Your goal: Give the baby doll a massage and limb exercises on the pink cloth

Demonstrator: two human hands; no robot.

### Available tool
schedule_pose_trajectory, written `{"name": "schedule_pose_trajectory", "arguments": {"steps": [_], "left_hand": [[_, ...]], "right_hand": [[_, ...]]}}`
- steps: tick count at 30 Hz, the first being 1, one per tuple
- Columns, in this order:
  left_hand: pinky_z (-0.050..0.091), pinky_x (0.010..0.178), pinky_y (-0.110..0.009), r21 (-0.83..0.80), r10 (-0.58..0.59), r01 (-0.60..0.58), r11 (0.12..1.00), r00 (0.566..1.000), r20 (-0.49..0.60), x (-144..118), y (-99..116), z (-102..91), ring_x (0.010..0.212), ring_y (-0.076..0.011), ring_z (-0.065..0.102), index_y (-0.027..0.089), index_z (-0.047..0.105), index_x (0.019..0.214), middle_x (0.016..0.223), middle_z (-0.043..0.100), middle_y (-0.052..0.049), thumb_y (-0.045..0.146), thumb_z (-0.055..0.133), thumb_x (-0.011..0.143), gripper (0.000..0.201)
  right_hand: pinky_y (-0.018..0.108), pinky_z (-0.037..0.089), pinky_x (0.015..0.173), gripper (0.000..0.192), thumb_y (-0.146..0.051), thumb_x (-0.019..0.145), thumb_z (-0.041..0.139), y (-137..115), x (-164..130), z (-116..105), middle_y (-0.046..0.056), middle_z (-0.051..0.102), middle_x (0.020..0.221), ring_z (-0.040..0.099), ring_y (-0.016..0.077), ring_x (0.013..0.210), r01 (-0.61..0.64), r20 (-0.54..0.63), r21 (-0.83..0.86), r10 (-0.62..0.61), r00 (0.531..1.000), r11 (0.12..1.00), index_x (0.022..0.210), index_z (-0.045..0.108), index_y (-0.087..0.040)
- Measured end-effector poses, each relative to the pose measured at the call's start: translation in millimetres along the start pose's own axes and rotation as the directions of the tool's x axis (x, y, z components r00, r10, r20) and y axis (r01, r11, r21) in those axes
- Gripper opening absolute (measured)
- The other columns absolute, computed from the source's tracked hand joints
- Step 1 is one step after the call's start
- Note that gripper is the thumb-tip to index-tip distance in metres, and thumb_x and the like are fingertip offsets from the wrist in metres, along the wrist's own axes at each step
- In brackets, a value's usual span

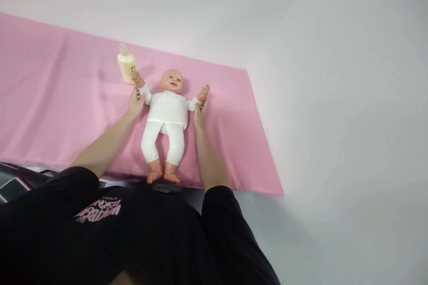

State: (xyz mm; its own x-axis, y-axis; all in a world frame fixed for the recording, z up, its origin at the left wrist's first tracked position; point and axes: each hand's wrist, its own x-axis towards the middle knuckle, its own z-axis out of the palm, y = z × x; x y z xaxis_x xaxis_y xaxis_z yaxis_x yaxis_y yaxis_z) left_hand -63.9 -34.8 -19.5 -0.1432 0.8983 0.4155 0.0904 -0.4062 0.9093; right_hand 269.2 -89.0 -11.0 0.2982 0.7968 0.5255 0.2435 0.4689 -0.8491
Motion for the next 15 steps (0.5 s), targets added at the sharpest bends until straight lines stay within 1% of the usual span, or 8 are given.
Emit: {"name": "schedule_pose_trajectory", "arguments": {"steps": [2, 3, 4, 6, 8, 11, 13, 15], "left_hand": [[0.054, 0.124, -0.055, 0.096, 0.083, -0.090, 0.991, 0.993, 0.081, -2.4, 3.9, -0.9, 0.138, -0.0361, 0.069, 0.027, 0.067, 0.149, 0.137, 0.073, -0.017, 0.071, 0.078, 0.097, 0.070], [0.052, 0.126, -0.057, 0.145, 0.124, -0.142, 0.979, 0.984, 0.127, -3.3, 5.7, -1.3, 0.139, -0.0376, 0.068, 0.025, 0.068, 0.151, 0.139, 0.073, -0.018, 0.072, 0.076, 0.097, 0.072], [0.051, 0.128, -0.059, 0.188, 0.160, -0.192, 0.963, 0.971, 0.176, -4.0, 7.4, -1.5, 0.140, -0.0389, 0.067, 0.024, 0.069, 0.151, 0.140, 0.073, -0.019, 0.073, 0.074, 0.098, 0.073], [0.048, 0.130, -0.062, 0.250, 0.201, -0.267, 0.931, 0.944, 0.262, -5.0, 11.0, -0.9, 0.138, -0.0405, 0.067, 0.021, 0.072, 0.150, 0.140, 0.074, -0.020, 0.074, 0.070, 0.100, 0.073], [0.048, 0.130, -0.064, 0.290, 0.205, -0.299, 0.909, 0.928, 0.312, -5.8, 14.7, 0.8, 0.135, -0.0406, 0.067, 0.019, 0.075, 0.149, 0.140, 0.074, -0.020, 0.072, 0.067, 0.101, 0.072], [0.048, 0.130, -0.065, 0.308, 0.191, -0.290, 0.906, 0.930, 0.315, -6.9, 19.9, 3.2, 0.135, -0.0413, 0.068, 0.017, 0.077, 0.146, 0.140, 0.074, -0.021, 0.070, 0.066, 0.102, 0.070], [0.049, 0.129, -0.067, 0.292, 0.185, -0.274, 0.916, 0.936, 0.299, -7.3, 21.6, 3.3, 0.136, -0.0425, 0.068, 0.016, 0.076, 0.146, 0.141, 0.074, -0.022, 0.072, 0.066, 0.102, 0.071], [0.049, 0.128, -0.067, 0.267, 0.184, -0.259, 0.928, 0.943, 0.276, -7.3, 21.0, 2.4, 0.137, -0.0433, 0.067, 0.017, 0.074, 0.146, 0.142, 0.074, -0.023, 0.076, 0.066, 0.101, 0.075]], "right_hand": [[0.067, 0.046, 0.136, 0.076, -0.060, 0.096, 0.063, -7.7, -5.3, 3.6, 0.020, 0.055, 0.174, 0.054, 0.0373, 0.163, -0.047, 0.013, -0.014, 0.047, 0.999, 0.999, 0.160, 0.051, -0.021], [0.066, 0.048, 0.135, 0.074, -0.062, 0.095, 0.065, -10.3, -7.6, 5.1, 0.020, 0.060, 0.169, 0.059, 0.0371, 0.158, -0.068, 0.022, -0.023, 0.068, 0.997, 0.997, 0.157, 0.055, -0.022], [0.066, 0.048, 0.135, 0.071, -0.062, 0.095, 0.067, -12.1, -9.4, 6.3, 0.019, 0.064, 0.164, 0.062, 0.0366, 0.155, -0.076, 0.042, -0.039, 0.077, 0.996, 0.996, 0.154, 0.058, -0.022], [0.065, 0.046, 0.137, 0.064, -0.060, 0.096, 0.071, -13.8, -11.6, 7.5, 0.016, 0.071, 0.157, 0.063, 0.0349, 0.152, -0.048, 0.096, -0.074, 0.055, 0.994, 0.996, 0.149, 0.064, -0.025], [0.065, 0.045, 0.138, 0.054, -0.055, 0.096, 0.074, -13.9, -12.3, 7.6, 0.012, 0.074, 0.151, 0.065, 0.0335, 0.149, 0.004, 0.148, -0.109, 0.012, 0.989, 0.994, 0.143, 0.070, -0.028], [0.062, 0.046, 0.137, 0.046, -0.049, 0.094, 0.076, -12.0, -11.9, 7.3, 0.010, 0.076, 0.147, 0.067, 0.0325, 0.144, 0.040, 0.185, -0.143, -0.013, 0.983, 0.989, 0.136, 0.074, -0.031], [0.062, 0.046, 0.137, 0.049, -0.049, 0.094, 0.075, -9.4, -11.8, 7.5, 0.011, 0.076, 0.148, 0.067, 0.0326, 0.144, 0.037, 0.180, -0.138, -0.012, 0.984, 0.990, 0.138, 0.074, -0.029], [0.064, 0.046, 0.138, 0.056, -0.053, 0.094, 0.074, -6.6, -12.0, 8.0, 0.013, 0.074, 0.151, 0.066, 0.0330, 0.147, 0.013, 0.148, -0.112, 0.004, 0.989, 0.994, 0.143, 0.070, -0.027]]}}
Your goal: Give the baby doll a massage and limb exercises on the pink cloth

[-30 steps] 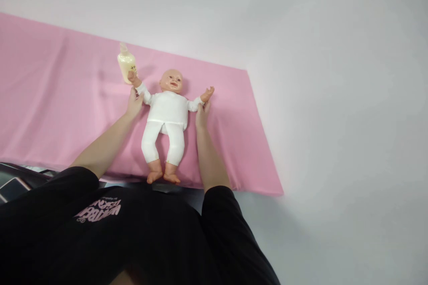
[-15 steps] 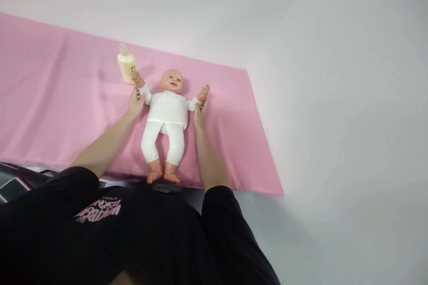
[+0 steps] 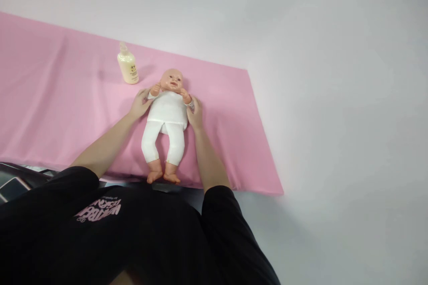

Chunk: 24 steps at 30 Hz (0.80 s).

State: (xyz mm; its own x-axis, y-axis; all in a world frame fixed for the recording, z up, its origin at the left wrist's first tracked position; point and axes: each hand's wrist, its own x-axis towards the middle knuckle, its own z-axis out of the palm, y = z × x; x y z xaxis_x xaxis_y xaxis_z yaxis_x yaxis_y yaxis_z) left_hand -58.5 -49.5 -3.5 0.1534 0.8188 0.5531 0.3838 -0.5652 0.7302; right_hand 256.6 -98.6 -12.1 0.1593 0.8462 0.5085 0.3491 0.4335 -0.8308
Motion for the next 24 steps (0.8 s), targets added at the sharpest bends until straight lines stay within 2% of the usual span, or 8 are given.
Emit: {"name": "schedule_pose_trajectory", "arguments": {"steps": [3, 6, 11, 16, 20, 24], "left_hand": [[0.050, 0.128, -0.065, -0.061, -0.034, 0.031, 0.998, 0.998, -0.048, -0.8, -6.1, 0.8, 0.141, -0.0422, 0.067, 0.017, 0.067, 0.151, 0.147, 0.072, -0.024, 0.082, 0.067, 0.099, 0.083], [0.055, 0.124, -0.061, -0.166, -0.127, 0.108, 0.980, 0.986, -0.111, -0.7, -15.4, 4.2, 0.137, -0.0388, 0.070, 0.018, 0.062, 0.151, 0.147, 0.071, -0.024, 0.084, 0.068, 0.098, 0.085], [0.060, 0.119, -0.056, -0.257, -0.237, 0.179, 0.950, 0.947, -0.218, 2.9, -35.5, 7.8, 0.128, -0.0324, 0.074, 0.027, 0.061, 0.134, 0.130, 0.074, -0.015, 0.088, 0.062, 0.101, 0.069], [0.063, 0.116, -0.057, -0.269, -0.323, 0.248, 0.931, 0.902, -0.286, 6.0, -53.2, 5.3, 0.129, -0.0339, 0.074, 0.028, 0.058, 0.129, 0.129, 0.072, -0.016, 0.091, 0.052, 0.102, 0.069], [0.065, 0.111, -0.055, -0.248, -0.270, 0.199, 0.948, 0.916, -0.296, 5.1, -53.8, 4.1, 0.124, -0.0321, 0.076, 0.030, 0.058, 0.130, 0.129, 0.073, -0.015, 0.091, 0.049, 0.103, 0.067], [0.063, 0.113, -0.053, -0.227, -0.213, 0.161, 0.960, 0.951, -0.225, 2.8, -39.6, 4.1, 0.124, -0.0314, 0.077, 0.028, 0.059, 0.141, 0.134, 0.075, -0.016, 0.091, 0.053, 0.101, 0.075]], "right_hand": [[0.065, 0.045, 0.138, 0.068, -0.062, 0.096, 0.071, 1.7, 0.6, 0.8, 0.016, 0.069, 0.159, 0.062, 0.0331, 0.155, -0.058, -0.046, 0.066, 0.061, 0.997, 0.996, 0.152, 0.061, -0.025], [0.067, 0.047, 0.137, 0.075, -0.066, 0.097, 0.064, -0.1, 3.3, -1.5, 0.019, 0.062, 0.166, 0.058, 0.0347, 0.160, -0.093, -0.083, 0.104, 0.102, 0.991, 0.990, 0.158, 0.055, -0.023], [0.066, 0.035, 0.144, 0.075, -0.049, 0.091, 0.063, 6.6, 12.6, -9.7, 0.013, 0.040, 0.186, 0.036, 0.0345, 0.177, -0.026, -0.160, 0.171, 0.054, 0.986, 0.985, 0.161, 0.047, -0.026], [0.073, 0.026, 0.143, 0.086, -0.039, 0.086, 0.055, 29.5, 23.3, -12.3, 0.013, 0.024, 0.191, 0.029, 0.0333, 0.180, -0.102, -0.217, 0.273, 0.165, 0.962, 0.957, 0.167, 0.033, -0.025], [0.071, 0.031, 0.143, 0.095, -0.043, 0.083, 0.053, 34.8, 26.0, -13.0, 0.018, 0.020, 0.192, 0.030, 0.0348, 0.180, -0.120, -0.260, 0.241, 0.183, 0.948, 0.963, 0.171, 0.027, -0.019], [0.066, 0.032, 0.145, 0.089, -0.051, 0.088, 0.057, 18.5, 19.7, -13.8, 0.013, 0.027, 0.191, 0.027, 0.0327, 0.182, -0.020, -0.202, 0.138, 0.048, 0.978, 0.990, 0.171, 0.035, -0.024]]}}
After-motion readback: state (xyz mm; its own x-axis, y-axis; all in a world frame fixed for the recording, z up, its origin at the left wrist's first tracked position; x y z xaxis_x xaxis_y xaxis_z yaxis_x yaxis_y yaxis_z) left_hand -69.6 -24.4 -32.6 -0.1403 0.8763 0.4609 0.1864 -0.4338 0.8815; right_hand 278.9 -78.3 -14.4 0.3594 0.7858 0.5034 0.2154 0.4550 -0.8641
